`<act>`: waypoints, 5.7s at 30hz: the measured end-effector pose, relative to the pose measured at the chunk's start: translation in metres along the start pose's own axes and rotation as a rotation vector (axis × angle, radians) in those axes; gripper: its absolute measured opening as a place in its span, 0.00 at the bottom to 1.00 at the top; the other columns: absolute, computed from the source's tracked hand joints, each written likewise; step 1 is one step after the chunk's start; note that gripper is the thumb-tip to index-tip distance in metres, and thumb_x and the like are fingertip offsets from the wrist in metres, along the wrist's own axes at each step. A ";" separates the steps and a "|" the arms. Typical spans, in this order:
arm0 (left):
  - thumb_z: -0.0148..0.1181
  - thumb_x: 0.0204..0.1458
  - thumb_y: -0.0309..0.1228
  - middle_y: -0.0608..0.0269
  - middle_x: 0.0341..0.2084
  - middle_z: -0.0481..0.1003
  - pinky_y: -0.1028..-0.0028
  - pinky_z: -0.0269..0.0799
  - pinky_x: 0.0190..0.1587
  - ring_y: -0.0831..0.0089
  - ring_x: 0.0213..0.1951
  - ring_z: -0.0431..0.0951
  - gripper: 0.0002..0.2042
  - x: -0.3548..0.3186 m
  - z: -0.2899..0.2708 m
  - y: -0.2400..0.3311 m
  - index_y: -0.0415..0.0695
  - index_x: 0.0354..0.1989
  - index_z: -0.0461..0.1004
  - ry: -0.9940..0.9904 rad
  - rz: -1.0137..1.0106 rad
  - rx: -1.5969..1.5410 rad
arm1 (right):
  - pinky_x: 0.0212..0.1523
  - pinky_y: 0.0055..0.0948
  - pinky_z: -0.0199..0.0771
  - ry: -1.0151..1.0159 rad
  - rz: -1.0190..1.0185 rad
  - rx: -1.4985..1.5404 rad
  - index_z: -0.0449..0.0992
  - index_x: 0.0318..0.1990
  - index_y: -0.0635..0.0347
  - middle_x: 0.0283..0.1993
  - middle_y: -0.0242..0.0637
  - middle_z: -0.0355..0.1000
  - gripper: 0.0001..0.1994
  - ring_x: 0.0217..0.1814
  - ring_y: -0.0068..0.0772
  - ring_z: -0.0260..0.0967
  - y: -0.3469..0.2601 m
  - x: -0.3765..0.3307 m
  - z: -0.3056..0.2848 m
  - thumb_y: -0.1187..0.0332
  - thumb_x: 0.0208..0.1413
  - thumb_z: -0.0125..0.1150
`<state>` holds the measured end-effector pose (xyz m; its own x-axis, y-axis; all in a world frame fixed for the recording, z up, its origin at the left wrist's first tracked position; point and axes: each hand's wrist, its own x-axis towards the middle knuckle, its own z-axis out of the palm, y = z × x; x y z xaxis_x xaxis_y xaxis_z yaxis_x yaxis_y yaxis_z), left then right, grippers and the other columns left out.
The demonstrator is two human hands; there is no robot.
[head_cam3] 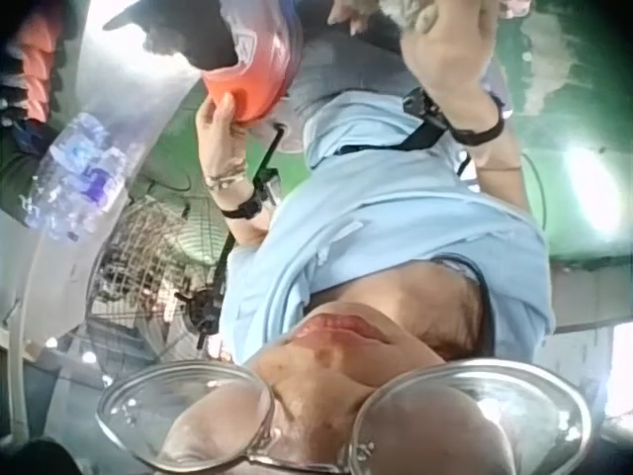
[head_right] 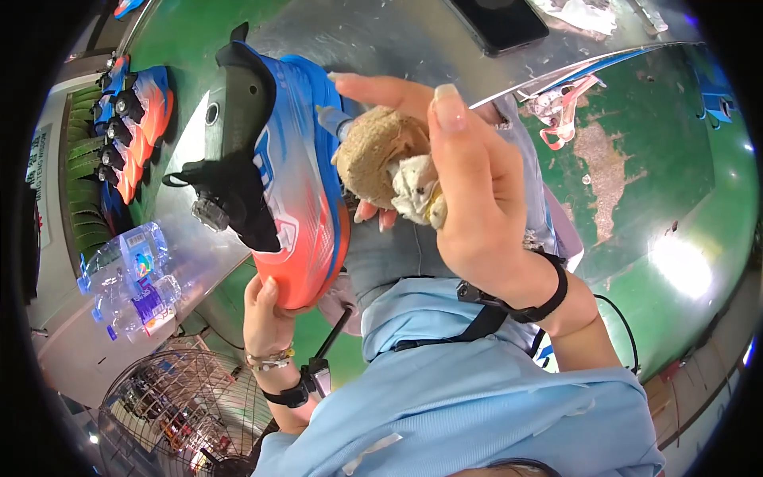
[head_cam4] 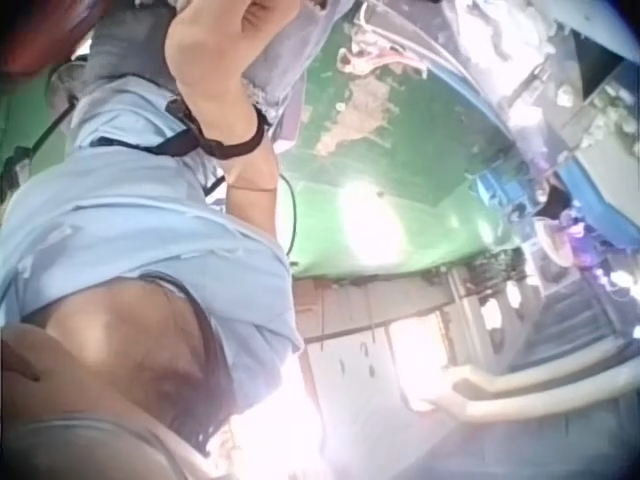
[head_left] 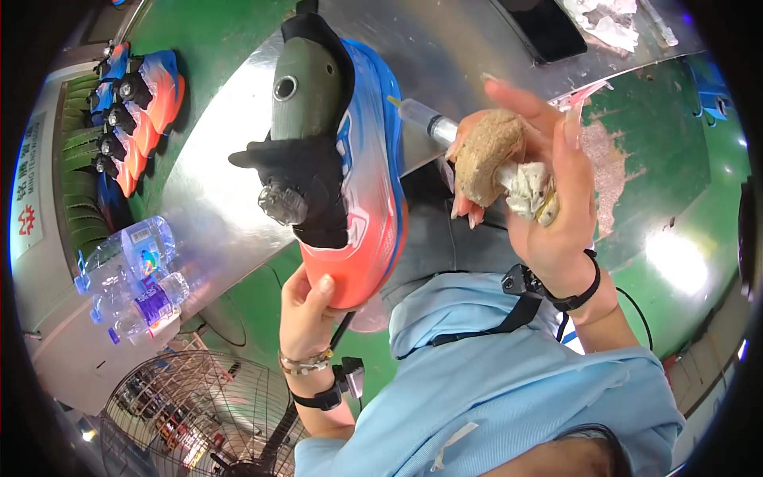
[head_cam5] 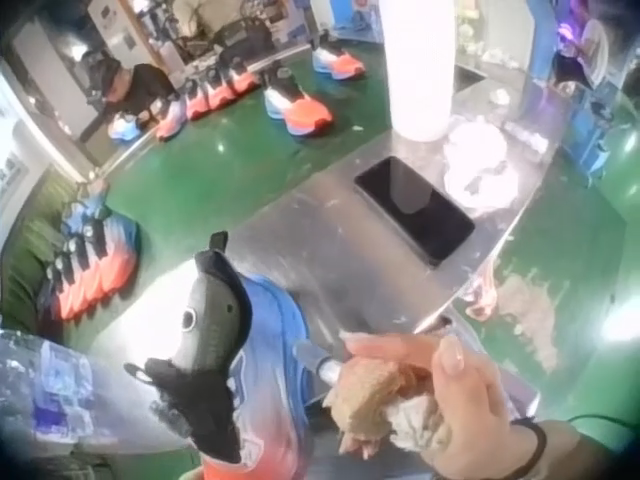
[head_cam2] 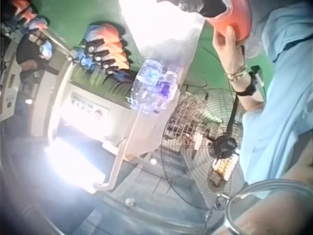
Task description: Applying adhesive to the edge of shoe soles using a syringe.
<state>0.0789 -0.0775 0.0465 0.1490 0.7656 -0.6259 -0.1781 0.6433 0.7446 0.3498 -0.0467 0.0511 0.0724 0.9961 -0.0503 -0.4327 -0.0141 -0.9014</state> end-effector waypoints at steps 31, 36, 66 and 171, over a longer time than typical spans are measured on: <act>0.70 0.39 0.43 0.64 0.62 0.54 0.58 0.58 0.62 0.68 0.65 0.51 0.40 0.082 0.139 -0.041 0.48 0.61 0.56 -0.736 -0.049 -0.632 | 0.13 0.29 0.69 0.057 -0.226 0.063 0.73 0.45 0.34 0.30 0.48 0.60 0.19 0.13 0.40 0.60 -0.058 -0.078 -0.023 0.50 0.63 0.31; 0.69 0.41 0.44 0.67 0.63 0.52 0.61 0.58 0.63 0.70 0.66 0.49 0.38 0.093 0.162 -0.027 0.50 0.61 0.56 -0.732 0.032 -0.644 | 0.12 0.27 0.69 0.062 -0.219 0.003 0.70 0.46 0.34 0.31 0.46 0.60 0.15 0.12 0.36 0.60 -0.069 -0.081 -0.028 0.53 0.62 0.33; 0.59 0.51 0.40 0.55 0.43 0.73 0.77 0.77 0.31 0.71 0.49 0.74 0.19 0.074 0.196 0.037 0.41 0.45 0.67 -0.318 -0.063 -0.675 | 0.21 0.31 0.75 -0.175 -0.610 -0.581 0.71 0.40 0.42 0.38 0.50 0.65 0.16 0.20 0.38 0.67 -0.038 -0.059 -0.023 0.49 0.60 0.37; 0.74 0.31 0.34 0.53 0.28 0.78 0.75 0.76 0.31 0.66 0.29 0.80 0.23 0.067 0.147 0.149 0.34 0.36 0.75 -0.636 1.665 0.733 | 0.19 0.24 0.77 -0.383 -0.612 0.508 0.68 0.31 0.53 0.28 0.42 0.62 0.16 0.15 0.31 0.62 -0.086 -0.024 -0.009 0.51 0.60 0.44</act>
<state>0.2052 0.0698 0.1493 0.5947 0.2947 0.7480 -0.1374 -0.8794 0.4558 0.3934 -0.0707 0.1257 0.1559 0.7780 0.6087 -0.7704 0.4814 -0.4180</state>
